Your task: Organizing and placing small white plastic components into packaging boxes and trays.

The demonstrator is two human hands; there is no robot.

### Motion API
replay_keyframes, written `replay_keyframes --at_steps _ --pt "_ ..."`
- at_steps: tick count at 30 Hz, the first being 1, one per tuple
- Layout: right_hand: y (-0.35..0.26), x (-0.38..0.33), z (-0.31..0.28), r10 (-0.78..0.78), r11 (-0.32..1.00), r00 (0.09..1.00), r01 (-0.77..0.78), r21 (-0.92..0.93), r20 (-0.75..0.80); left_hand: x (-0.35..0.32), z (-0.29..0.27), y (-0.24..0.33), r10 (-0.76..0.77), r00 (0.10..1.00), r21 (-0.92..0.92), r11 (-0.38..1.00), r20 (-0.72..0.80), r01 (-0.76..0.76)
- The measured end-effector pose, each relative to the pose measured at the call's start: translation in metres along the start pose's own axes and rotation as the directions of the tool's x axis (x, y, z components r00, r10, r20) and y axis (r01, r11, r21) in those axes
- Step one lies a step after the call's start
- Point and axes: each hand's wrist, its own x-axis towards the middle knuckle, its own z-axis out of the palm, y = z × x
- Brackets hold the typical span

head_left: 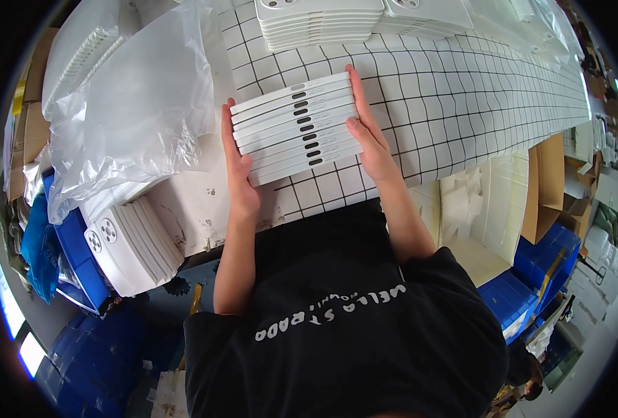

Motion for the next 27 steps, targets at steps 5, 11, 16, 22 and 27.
replay_keyframes --at_steps 5,11,16,22,27 --pt "0.001 -0.001 0.001 0.004 1.000 1.000 -0.004 -0.003 0.000 0.005 -0.009 -0.010 0.118 0.993 0.151 0.982 -0.013 -0.115" --pt "0.002 0.000 0.008 -0.020 1.000 0.997 0.019 -0.008 -0.072 0.009 -0.008 -0.015 0.103 0.995 0.127 0.987 -0.007 -0.102" --pt "0.008 0.005 0.000 -0.026 1.000 0.999 0.025 -0.017 -0.035 0.011 -0.009 -0.011 0.097 0.995 0.112 0.989 -0.009 -0.095" --pt "0.004 0.001 0.001 -0.026 1.000 0.999 0.026 -0.002 -0.022 0.005 -0.007 0.025 0.107 0.994 0.149 0.983 0.027 -0.110" --pt "-0.015 0.002 0.000 -0.071 0.998 0.997 0.071 -0.002 0.036 0.005 0.000 0.033 0.103 0.992 0.181 0.977 0.071 -0.114"
